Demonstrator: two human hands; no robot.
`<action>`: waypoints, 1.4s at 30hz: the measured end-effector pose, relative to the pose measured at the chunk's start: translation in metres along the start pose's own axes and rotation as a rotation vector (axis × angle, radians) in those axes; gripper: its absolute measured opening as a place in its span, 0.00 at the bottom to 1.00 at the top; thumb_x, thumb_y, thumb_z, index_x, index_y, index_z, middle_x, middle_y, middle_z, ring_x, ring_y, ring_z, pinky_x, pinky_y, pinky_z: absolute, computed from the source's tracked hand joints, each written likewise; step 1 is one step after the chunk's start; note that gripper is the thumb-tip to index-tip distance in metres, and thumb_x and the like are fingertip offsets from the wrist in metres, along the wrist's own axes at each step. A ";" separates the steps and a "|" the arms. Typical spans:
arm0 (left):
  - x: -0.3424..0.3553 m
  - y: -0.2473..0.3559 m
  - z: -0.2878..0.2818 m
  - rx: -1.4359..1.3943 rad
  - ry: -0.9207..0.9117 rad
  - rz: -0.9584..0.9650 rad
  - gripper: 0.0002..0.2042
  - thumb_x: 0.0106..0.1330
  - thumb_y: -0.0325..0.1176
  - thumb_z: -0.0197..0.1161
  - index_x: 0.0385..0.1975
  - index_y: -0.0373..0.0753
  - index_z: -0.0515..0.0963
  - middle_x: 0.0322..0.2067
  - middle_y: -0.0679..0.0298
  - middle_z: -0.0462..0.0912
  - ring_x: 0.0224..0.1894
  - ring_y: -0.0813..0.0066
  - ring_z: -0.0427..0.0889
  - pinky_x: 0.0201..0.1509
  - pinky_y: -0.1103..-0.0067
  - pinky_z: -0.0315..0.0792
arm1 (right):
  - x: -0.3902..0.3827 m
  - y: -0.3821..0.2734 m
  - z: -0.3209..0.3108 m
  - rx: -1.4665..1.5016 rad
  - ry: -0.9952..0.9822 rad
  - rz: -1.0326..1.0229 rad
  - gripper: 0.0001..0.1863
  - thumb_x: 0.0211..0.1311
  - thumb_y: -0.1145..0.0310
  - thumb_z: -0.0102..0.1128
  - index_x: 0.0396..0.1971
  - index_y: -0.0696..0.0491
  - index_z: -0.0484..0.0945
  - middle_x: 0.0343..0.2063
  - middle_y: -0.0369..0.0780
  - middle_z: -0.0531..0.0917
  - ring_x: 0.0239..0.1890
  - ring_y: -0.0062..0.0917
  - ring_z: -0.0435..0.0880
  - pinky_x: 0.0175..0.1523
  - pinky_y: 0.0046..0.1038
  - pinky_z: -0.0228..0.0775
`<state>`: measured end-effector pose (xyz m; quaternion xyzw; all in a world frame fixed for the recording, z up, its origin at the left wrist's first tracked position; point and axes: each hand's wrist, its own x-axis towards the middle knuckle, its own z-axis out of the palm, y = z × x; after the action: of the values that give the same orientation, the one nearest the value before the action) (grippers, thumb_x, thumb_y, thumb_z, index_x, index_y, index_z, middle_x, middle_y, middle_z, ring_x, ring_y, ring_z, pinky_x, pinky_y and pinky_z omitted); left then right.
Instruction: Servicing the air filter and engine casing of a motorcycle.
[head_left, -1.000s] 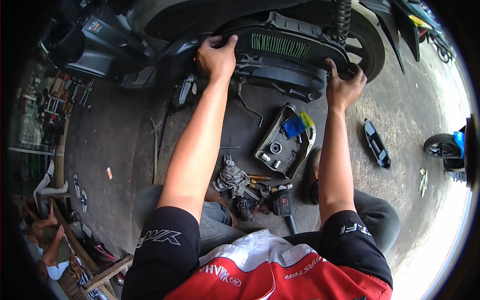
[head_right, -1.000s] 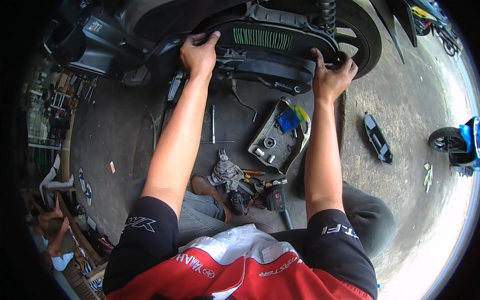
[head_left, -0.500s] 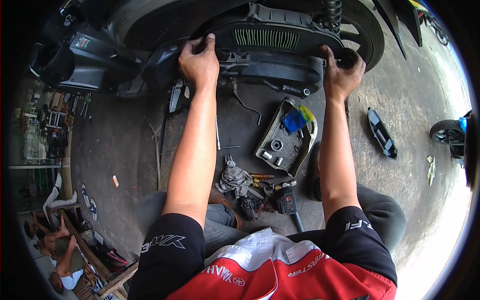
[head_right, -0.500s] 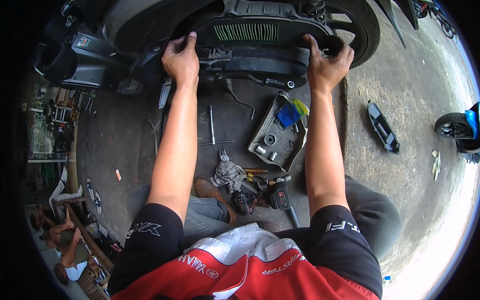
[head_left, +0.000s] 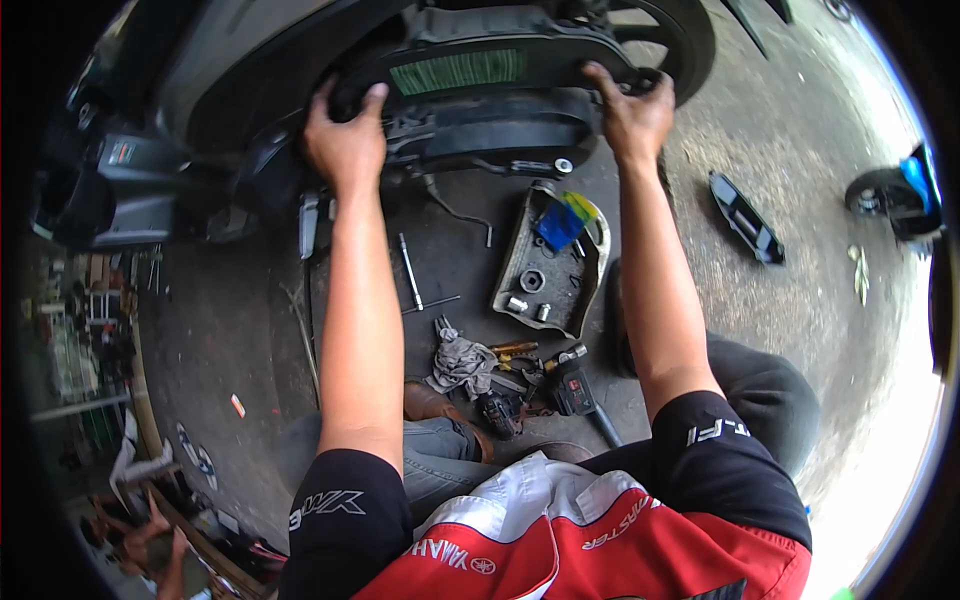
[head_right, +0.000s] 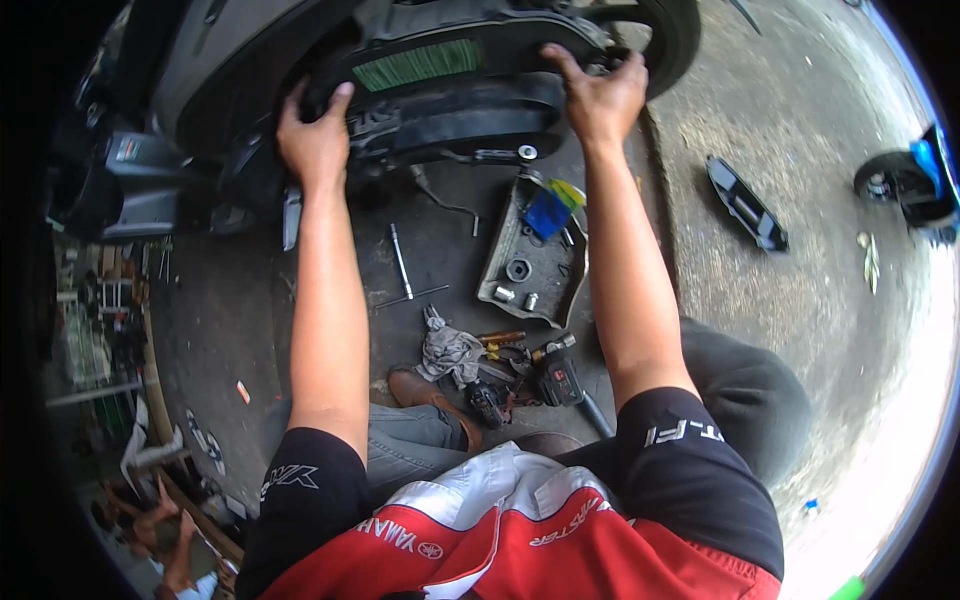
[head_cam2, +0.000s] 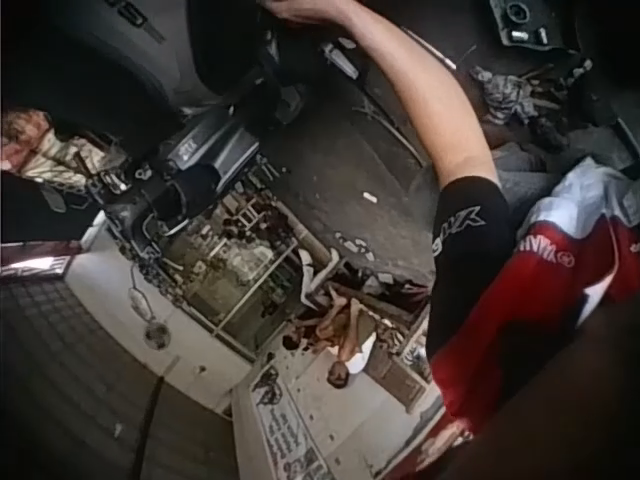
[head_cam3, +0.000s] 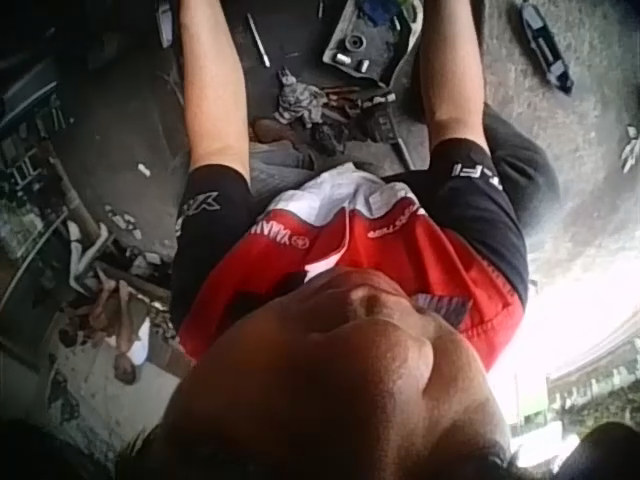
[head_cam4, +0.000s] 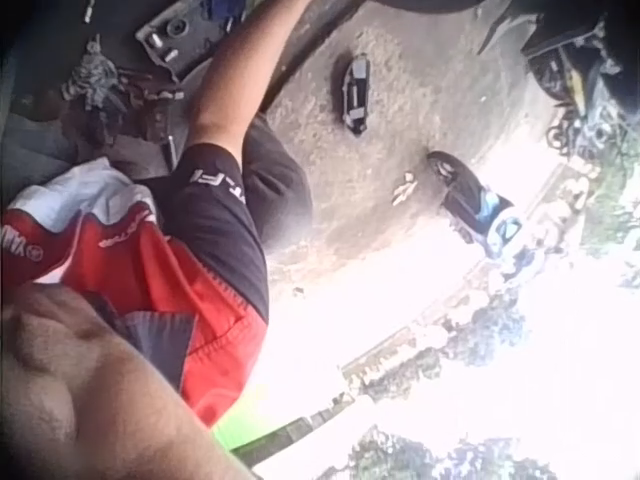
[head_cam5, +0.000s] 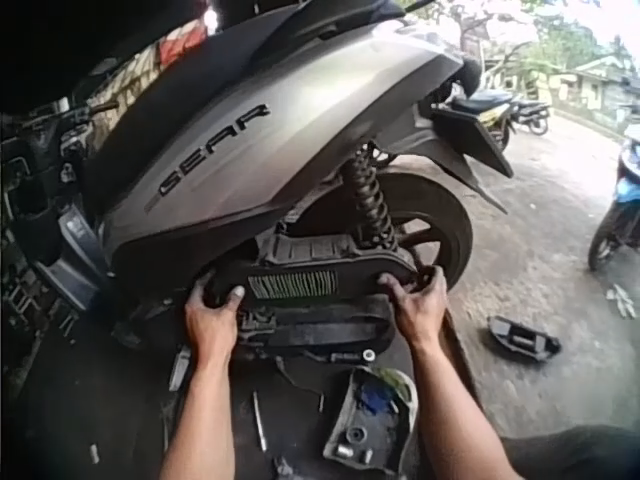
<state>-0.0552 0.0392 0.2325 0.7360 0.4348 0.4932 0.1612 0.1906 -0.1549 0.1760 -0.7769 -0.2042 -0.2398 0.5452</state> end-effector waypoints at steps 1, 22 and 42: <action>0.002 0.000 0.000 0.003 -0.003 0.059 0.31 0.52 0.43 0.79 0.54 0.34 0.81 0.52 0.47 0.84 0.57 0.56 0.81 0.62 0.69 0.70 | 0.003 0.000 -0.002 0.038 -0.053 0.040 0.41 0.37 0.45 0.85 0.37 0.66 0.76 0.34 0.50 0.84 0.36 0.35 0.83 0.45 0.36 0.76; 0.024 -0.010 0.000 -0.082 -0.267 -0.100 0.26 0.62 0.33 0.74 0.57 0.25 0.75 0.54 0.53 0.81 0.54 0.67 0.79 0.63 0.75 0.68 | -0.005 0.466 -0.222 -1.444 -0.776 0.442 0.23 0.71 0.62 0.46 0.64 0.33 0.74 0.60 0.38 0.77 0.67 0.34 0.68 0.67 0.49 0.56; 0.019 -0.008 0.000 -0.022 -0.192 -0.034 0.30 0.57 0.38 0.78 0.55 0.27 0.77 0.50 0.54 0.83 0.51 0.70 0.78 0.60 0.78 0.67 | -0.048 0.427 -0.213 -1.126 -0.656 0.484 0.22 0.60 0.61 0.62 0.55 0.50 0.77 0.59 0.49 0.74 0.59 0.48 0.76 0.59 0.46 0.74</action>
<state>-0.0565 0.0587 0.2388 0.7707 0.4243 0.4221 0.2185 0.3671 -0.4962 -0.1107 -0.9975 -0.0237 0.0663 0.0074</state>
